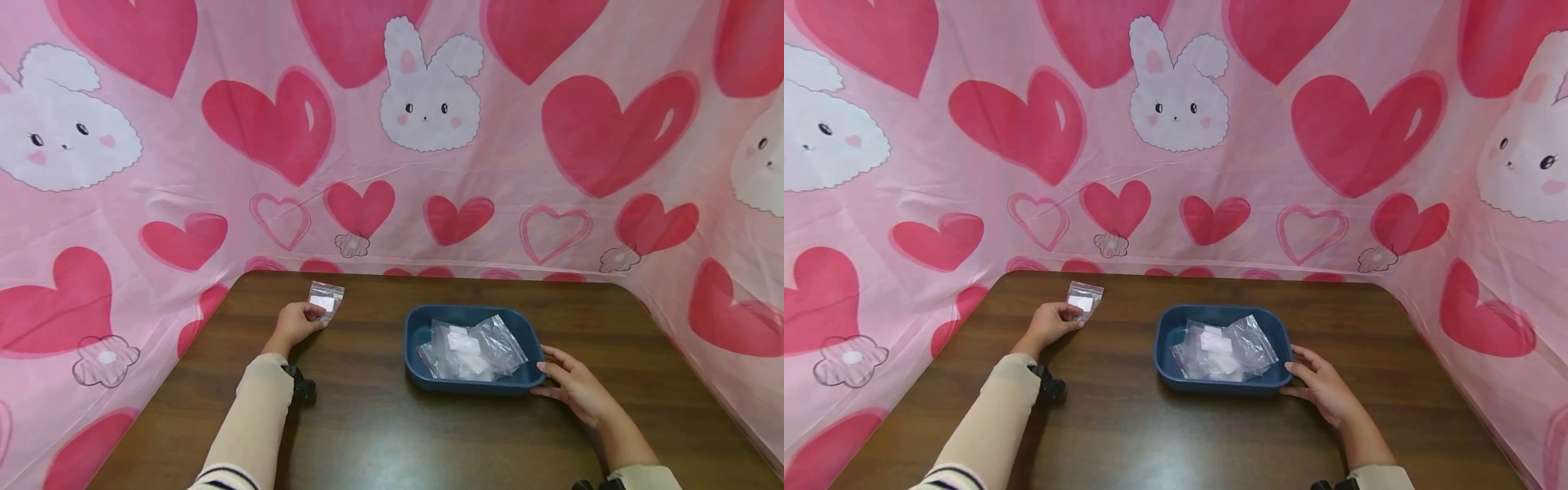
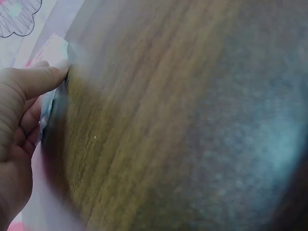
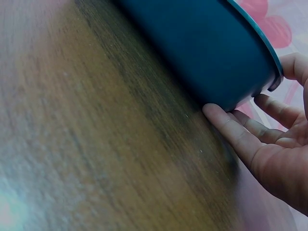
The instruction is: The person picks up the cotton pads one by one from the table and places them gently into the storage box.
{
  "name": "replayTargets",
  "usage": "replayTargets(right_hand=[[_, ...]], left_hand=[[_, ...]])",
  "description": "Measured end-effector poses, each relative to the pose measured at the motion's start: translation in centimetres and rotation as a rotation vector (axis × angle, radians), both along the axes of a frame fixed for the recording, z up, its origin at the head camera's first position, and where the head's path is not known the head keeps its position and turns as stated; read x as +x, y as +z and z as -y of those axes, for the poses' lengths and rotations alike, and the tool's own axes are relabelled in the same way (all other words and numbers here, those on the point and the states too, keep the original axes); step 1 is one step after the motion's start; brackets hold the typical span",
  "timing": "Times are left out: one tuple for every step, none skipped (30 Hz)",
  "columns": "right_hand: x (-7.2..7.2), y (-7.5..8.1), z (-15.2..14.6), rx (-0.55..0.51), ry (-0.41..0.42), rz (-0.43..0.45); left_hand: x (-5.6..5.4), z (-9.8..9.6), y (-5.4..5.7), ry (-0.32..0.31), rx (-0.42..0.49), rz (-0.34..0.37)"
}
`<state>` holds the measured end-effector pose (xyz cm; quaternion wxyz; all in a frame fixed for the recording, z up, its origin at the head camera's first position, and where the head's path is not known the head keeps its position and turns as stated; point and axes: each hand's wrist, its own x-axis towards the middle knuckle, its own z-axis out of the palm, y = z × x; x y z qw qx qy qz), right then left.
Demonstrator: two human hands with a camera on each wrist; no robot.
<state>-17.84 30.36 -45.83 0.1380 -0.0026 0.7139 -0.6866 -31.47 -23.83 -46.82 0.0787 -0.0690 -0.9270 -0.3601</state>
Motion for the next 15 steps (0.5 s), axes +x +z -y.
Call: replayTargets(right_hand=[[0.0,0.02,-0.02,0.002,0.007,-0.006],[0.02,0.03,-0.01,0.002,0.004,-0.005],[0.02,0.03,0.0,0.002,0.004,-0.005],[0.02,0.03,0.01,0.002,-0.001,-0.005],[0.02,0.02,0.0,0.004,0.004,-0.006],[0.03,0.04,0.01,0.006,0.005,-0.008],[0.03,0.04,0.0,0.008,0.007,-0.008],[0.04,0.04,0.04,0.007,-0.001,-0.003],[0.04,0.04,0.02,0.009,0.003,-0.005],[0.04,0.05,0.02,0.01,0.001,-0.007],[0.03,0.03,0.01,0.011,0.005,-0.008],[0.02,0.02,0.01,0.01,0.003,-0.008],[0.0,-0.02,-0.01,0.011,0.003,-0.008],[0.0,-0.03,-0.02,0.01,0.002,-0.008],[-0.01,-0.04,-0.04,0.011,0.003,-0.007]], left_hand=[[0.01,-0.07,-0.03,-0.003,-0.006,-0.009],[0.02,-0.15,-0.06,-0.003,-0.008,-0.014],[0.03,-0.21,-0.1,-0.002,-0.013,-0.018],[0.02,-0.26,-0.16,-0.005,-0.017,-0.021],[0.03,-0.31,-0.21,-0.006,-0.018,-0.021],[0.05,-0.36,-0.24,-0.008,-0.017,-0.02],[0.05,-0.4,-0.3,-0.011,-0.015,-0.018],[0.06,-0.43,-0.34,-0.015,-0.015,-0.016],[0.1,-0.47,-0.36,-0.018,-0.016,-0.015],[0.12,-0.51,-0.37,-0.02,-0.013,-0.014],[0.15,-0.56,-0.37,-0.021,-0.013,-0.014],[0.2,-0.63,-0.34,-0.021,-0.011,-0.015],[0.23,-0.69,-0.34,-0.021,-0.009,-0.015],[0.27,-0.74,-0.31,-0.02,-0.008,-0.015],[0.29,-0.8,-0.29,-0.017,-0.006,-0.014]])
